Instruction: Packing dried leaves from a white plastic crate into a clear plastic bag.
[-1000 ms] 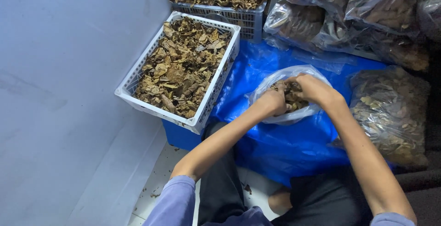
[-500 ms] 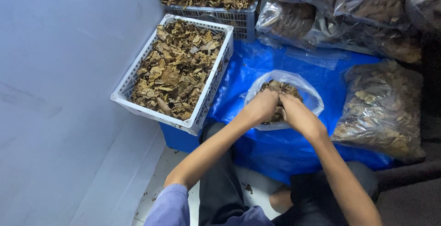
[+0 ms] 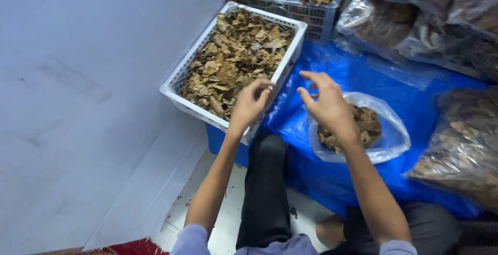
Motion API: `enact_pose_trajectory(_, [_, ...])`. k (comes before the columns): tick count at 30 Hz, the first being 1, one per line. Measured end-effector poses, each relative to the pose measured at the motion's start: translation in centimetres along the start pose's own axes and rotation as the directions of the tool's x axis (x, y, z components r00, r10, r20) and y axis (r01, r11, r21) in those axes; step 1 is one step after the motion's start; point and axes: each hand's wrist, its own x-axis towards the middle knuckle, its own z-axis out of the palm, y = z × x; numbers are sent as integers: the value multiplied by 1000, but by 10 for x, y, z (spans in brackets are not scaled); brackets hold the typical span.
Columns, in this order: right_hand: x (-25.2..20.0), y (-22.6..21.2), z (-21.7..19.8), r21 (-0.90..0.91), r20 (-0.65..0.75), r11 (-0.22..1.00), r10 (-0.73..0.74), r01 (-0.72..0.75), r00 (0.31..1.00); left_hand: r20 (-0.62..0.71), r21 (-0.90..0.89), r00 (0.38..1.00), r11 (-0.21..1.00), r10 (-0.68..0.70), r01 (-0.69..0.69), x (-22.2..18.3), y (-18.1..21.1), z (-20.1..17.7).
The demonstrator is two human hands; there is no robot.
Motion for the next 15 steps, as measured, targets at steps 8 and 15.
enact_pose_trajectory(8, [-6,-15,61,70,157,992,97,-109,983,135,-186,963,949,-233,255,-65,-7,6])
enact_pose_trajectory(15, [-53,-48,38,180,143,974,112,-137,983,543,-308,795,817,-270,488,-126,-48,89])
